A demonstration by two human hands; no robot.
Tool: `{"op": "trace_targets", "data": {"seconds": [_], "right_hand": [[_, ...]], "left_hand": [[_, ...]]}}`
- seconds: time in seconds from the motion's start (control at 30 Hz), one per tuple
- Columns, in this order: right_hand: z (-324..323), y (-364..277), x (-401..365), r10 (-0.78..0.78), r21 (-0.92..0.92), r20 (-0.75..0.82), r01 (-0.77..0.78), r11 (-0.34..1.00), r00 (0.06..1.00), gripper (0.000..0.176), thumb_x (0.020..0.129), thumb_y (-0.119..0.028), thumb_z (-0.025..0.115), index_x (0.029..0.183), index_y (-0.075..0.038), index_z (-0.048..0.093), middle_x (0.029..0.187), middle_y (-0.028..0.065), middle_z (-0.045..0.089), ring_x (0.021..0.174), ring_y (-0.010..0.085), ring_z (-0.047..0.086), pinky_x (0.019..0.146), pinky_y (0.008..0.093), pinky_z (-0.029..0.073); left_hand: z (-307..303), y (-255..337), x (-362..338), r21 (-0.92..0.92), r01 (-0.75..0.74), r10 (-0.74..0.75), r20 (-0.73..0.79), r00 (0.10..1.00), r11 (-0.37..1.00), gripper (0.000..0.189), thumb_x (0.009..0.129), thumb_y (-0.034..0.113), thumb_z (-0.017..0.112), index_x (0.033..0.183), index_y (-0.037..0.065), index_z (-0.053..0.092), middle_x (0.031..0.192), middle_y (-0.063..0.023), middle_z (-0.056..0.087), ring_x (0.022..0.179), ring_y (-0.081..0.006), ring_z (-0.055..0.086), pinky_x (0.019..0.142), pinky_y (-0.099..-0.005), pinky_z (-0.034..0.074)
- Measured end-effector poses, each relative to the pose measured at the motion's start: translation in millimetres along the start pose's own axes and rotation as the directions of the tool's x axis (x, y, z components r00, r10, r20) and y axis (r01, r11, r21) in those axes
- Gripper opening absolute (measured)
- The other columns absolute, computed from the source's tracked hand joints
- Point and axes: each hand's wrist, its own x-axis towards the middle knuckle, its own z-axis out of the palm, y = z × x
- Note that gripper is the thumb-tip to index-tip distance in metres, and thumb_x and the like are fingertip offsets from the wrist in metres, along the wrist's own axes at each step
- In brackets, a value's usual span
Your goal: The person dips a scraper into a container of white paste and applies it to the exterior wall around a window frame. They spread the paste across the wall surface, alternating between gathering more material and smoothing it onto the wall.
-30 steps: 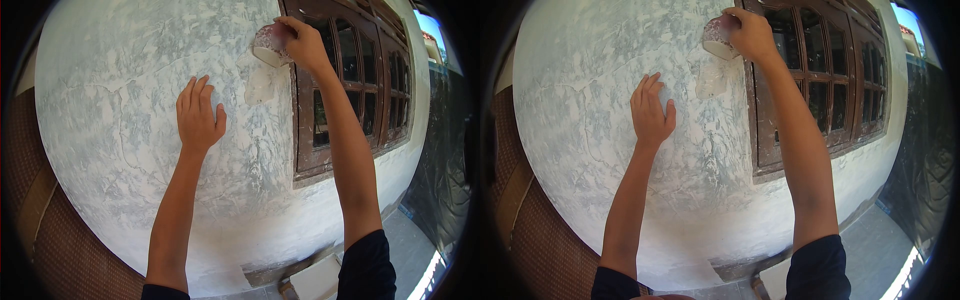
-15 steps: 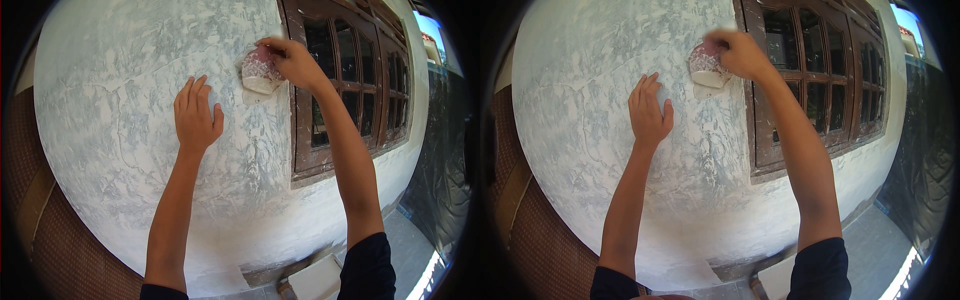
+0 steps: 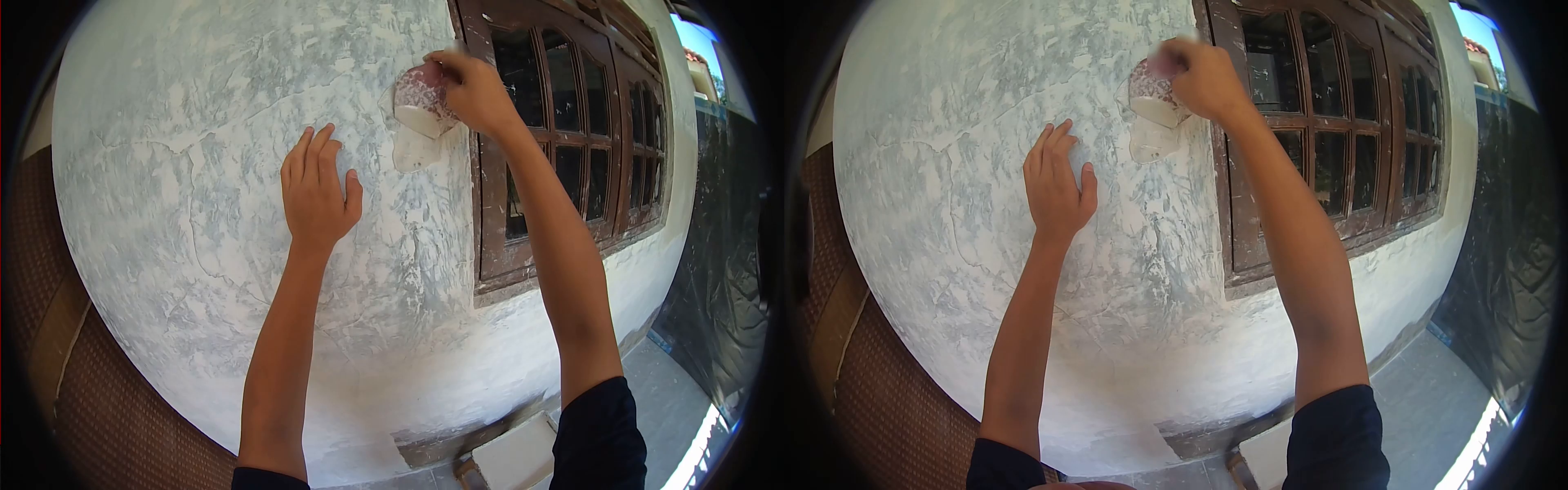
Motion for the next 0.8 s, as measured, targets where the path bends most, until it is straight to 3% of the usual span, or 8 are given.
{"op": "trace_targets", "data": {"seconds": [0.07, 0.17, 0.3, 0.37, 0.47, 0.6, 0.7, 0.8], "right_hand": [[-12, 5, 4, 0.063, -0.027, -0.259, -0.073, 0.997, 0.964, 0.037, 0.079, 0.003, 0.052, 0.112, -0.002, 0.066, 0.101, 0.0188, 0.071, 0.092, 0.0343, 0.068, 0.084, 0.0358, 0.053], [-14, -1, -7, 0.077, 0.089, -0.257, -0.056, 0.994, 0.963, 0.037, 0.079, 0.002, 0.052, 0.112, -0.002, 0.066, 0.100, 0.0191, 0.070, 0.091, 0.0351, 0.068, 0.084, 0.0357, 0.052], [0, -2, -16, 0.070, 0.018, 0.034, -0.070, 0.997, 0.997, 0.038, 0.080, 0.002, 0.051, 0.114, -0.004, 0.066, 0.101, 0.0206, 0.070, 0.095, 0.0346, 0.068, 0.087, 0.0368, 0.052], [-4, 8, -11, 0.109, -0.055, -0.035, -0.111, 0.992, 0.993, 0.039, 0.079, 0.002, 0.052, 0.115, -0.004, 0.066, 0.101, 0.0210, 0.070, 0.096, 0.0335, 0.068, 0.088, 0.0373, 0.052], [-16, 15, -9, 0.221, 0.105, -0.376, -0.196, 0.975, 0.900, 0.038, 0.080, 0.002, 0.054, 0.115, -0.004, 0.066, 0.101, 0.0210, 0.070, 0.097, 0.0343, 0.068, 0.087, 0.0378, 0.052], [4, 7, -20, 0.138, 0.121, -0.135, -0.122, 0.985, 0.981, 0.037, 0.079, 0.002, 0.054, 0.114, -0.004, 0.066, 0.099, 0.0198, 0.070, 0.096, 0.0330, 0.068, 0.086, 0.0361, 0.051], [2, 9, -15, 0.225, -0.012, -0.230, -0.234, 0.972, 0.947, 0.036, 0.079, 0.002, 0.053, 0.113, -0.003, 0.067, 0.098, 0.0197, 0.070, 0.095, 0.0327, 0.068, 0.086, 0.0354, 0.051], [-10, 17, -18, 0.290, 0.133, -0.353, -0.259, 0.957, 0.889, 0.035, 0.079, 0.001, 0.053, 0.112, -0.001, 0.067, 0.099, 0.0209, 0.070, 0.095, 0.0337, 0.068, 0.086, 0.0355, 0.051]], "left_hand": [[0, 0, 0, 0.006, 0.001, -0.001, -0.004, 1.000, 1.000, 0.039, 0.081, 0.011, 0.057, 0.118, 0.003, 0.051, 0.134, -0.0136, 0.055, 0.129, -0.0367, 0.046, 0.104, -0.0470, 0.033], [0, 1, 1, 0.003, 0.007, -0.007, -0.001, 1.000, 1.000, 0.039, 0.081, 0.011, 0.057, 0.119, 0.004, 0.050, 0.134, -0.0135, 0.055, 0.129, -0.0368, 0.046, 0.104, -0.0469, 0.033], [0, 0, -1, 0.006, 0.004, -0.004, 0.003, 1.000, 1.000, 0.040, 0.081, 0.011, 0.057, 0.119, 0.004, 0.050, 0.135, -0.0135, 0.054, 0.129, -0.0366, 0.045, 0.104, -0.0466, 0.033], [0, 1, 0, 0.004, 0.000, 0.000, -0.006, 1.000, 1.000, 0.040, 0.080, 0.011, 0.057, 0.120, 0.004, 0.050, 0.135, -0.0134, 0.054, 0.130, -0.0366, 0.045, 0.104, -0.0466, 0.033], [-1, 0, 1, 0.015, 0.009, -0.009, 0.000, 1.000, 1.000, 0.040, 0.081, 0.011, 0.057, 0.120, 0.004, 0.050, 0.135, -0.0133, 0.054, 0.130, -0.0365, 0.045, 0.105, -0.0467, 0.033], [-1, 1, 0, 0.004, 0.011, -0.011, 0.005, 1.000, 1.000, 0.040, 0.081, 0.011, 0.057, 0.120, 0.004, 0.050, 0.135, -0.0130, 0.054, 0.130, -0.0360, 0.045, 0.105, -0.0469, 0.032], [0, 1, -1, 0.001, 0.004, -0.004, 0.008, 1.000, 1.000, 0.040, 0.081, 0.010, 0.056, 0.120, 0.004, 0.050, 0.135, -0.0132, 0.054, 0.130, -0.0360, 0.045, 0.105, -0.0470, 0.032], [-1, 0, 0, 0.005, 0.004, -0.004, 0.002, 1.000, 1.000, 0.040, 0.081, 0.010, 0.057, 0.120, 0.004, 0.050, 0.135, -0.0135, 0.055, 0.130, -0.0362, 0.045, 0.105, -0.0471, 0.032]]}}
